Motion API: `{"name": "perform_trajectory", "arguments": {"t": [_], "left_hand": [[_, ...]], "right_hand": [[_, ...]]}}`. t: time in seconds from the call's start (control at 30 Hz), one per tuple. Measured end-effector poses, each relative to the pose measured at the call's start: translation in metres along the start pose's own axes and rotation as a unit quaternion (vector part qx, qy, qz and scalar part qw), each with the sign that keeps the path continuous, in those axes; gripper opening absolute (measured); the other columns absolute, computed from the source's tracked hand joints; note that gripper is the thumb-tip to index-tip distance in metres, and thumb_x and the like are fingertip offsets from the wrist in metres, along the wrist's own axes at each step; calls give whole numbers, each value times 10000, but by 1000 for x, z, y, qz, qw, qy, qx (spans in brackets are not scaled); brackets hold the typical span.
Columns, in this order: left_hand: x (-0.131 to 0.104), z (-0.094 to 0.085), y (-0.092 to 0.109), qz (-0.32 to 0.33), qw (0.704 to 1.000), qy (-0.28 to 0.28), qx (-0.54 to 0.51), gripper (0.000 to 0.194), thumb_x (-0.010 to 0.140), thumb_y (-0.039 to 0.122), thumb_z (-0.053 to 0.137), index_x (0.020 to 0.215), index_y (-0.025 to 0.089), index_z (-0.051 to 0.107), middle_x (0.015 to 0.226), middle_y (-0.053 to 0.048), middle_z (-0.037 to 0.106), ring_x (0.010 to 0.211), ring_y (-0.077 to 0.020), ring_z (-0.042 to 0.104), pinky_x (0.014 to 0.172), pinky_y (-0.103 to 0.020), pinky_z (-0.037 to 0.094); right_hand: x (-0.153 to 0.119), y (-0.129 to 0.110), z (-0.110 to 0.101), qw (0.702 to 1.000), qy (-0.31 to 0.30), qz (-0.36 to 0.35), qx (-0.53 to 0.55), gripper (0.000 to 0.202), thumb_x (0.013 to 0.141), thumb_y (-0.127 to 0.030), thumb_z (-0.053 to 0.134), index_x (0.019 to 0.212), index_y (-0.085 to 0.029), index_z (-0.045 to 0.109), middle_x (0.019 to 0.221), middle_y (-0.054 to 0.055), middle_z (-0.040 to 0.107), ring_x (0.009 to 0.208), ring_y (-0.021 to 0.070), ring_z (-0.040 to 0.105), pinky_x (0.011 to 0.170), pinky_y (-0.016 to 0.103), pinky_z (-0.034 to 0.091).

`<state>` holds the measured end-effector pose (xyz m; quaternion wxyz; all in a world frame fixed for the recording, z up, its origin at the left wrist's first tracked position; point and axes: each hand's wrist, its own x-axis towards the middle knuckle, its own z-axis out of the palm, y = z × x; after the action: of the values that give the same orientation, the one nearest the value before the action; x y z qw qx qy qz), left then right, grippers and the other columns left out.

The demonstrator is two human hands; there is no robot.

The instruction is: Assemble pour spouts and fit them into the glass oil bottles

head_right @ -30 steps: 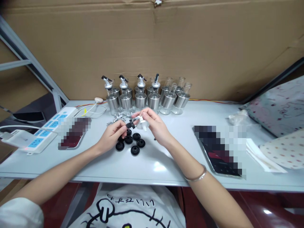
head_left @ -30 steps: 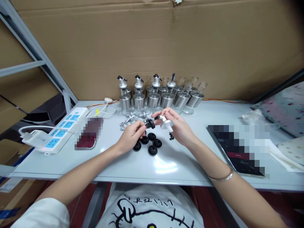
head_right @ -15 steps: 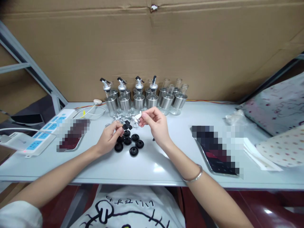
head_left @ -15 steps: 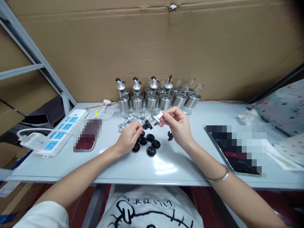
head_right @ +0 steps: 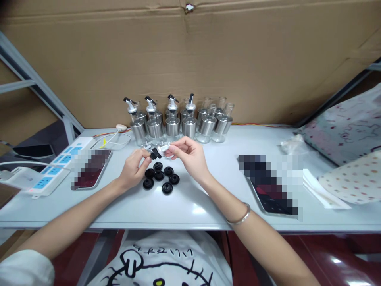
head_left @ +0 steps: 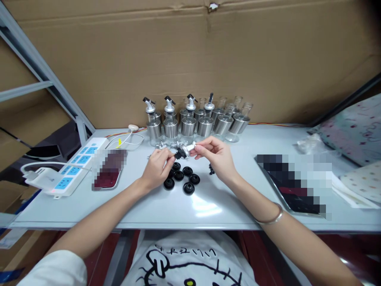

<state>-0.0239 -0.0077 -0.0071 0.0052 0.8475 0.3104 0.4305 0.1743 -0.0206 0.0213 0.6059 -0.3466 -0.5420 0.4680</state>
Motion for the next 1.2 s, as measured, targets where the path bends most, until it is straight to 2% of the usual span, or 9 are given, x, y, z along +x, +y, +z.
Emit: {"name": "perform_trajectory", "arguments": {"t": [0.13,0.2,0.3,0.4,0.5,0.6,0.73,1.0,1.2], "left_hand": [[-2,3,-1,32,998,33,-41,27,942,224,442,945,201,456,832,-22,560,739,-151,542,707,-297,445],[-3,5,-3,31,996,32,-80,178,929,241,480,1095,201,429,981,-57,557,780,-142,555,730,-296,474],[-3,4,-4,29,994,-16,-105,401,928,237,480,1302,211,339,1191,-115,521,864,-149,574,802,-318,500],[-4,2,-1,51,991,-64,-102,477,934,225,439,1388,229,295,1271,-124,511,1039,-202,556,874,-345,496],[-4,1,1,54,991,-68,-100,462,916,221,442,1366,229,342,1221,-111,532,1076,-222,540,871,-350,501],[-3,4,0,36,994,-38,-92,441,884,209,466,1315,209,379,1157,-105,534,1012,-210,548,843,-344,504],[-3,7,-4,26,997,-8,-78,413,831,191,498,1232,193,401,1083,-84,527,912,-182,547,800,-321,498],[-9,12,2,-13,999,4,-46,345,803,224,518,1126,200,398,1008,-56,542,732,-147,534,714,-308,474],[-8,14,3,-24,998,6,-61,352,810,237,503,1144,201,399,1019,-55,569,729,-148,547,757,-320,459]], "right_hand": [[1,1,-2,1000,-6,18,1,297,656,-417,795,708,-178,626,669,14,736,629,149,707,557,253,571],[1,2,-3,1000,-6,24,3,291,657,-409,794,717,-177,631,674,13,735,631,145,705,552,249,572],[3,4,-5,999,-21,41,0,269,671,-386,786,730,-172,633,670,14,730,625,141,700,550,245,572],[3,7,-6,997,-55,56,-3,267,685,-386,772,734,-169,625,649,7,715,585,129,685,533,239,565],[1,8,-5,996,-77,45,-12,220,739,-369,723,788,-181,621,663,-5,701,575,119,671,531,241,562],[-4,8,0,992,-113,-3,-55,177,777,-288,669,924,-197,630,837,24,709,734,135,688,654,279,586],[-12,11,8,969,-143,-95,-179,399,709,-175,682,1096,-180,585,1020,78,647,925,176,640,840,352,559],[-12,13,9,917,-134,-213,-311,341,721,-137,620,1052,-212,591,863,34,605,785,157,600,749,315,542],[-12,14,7,910,-136,-222,-323,350,732,-158,605,1072,-227,563,892,38,612,801,168,599,754,326,530]]}}
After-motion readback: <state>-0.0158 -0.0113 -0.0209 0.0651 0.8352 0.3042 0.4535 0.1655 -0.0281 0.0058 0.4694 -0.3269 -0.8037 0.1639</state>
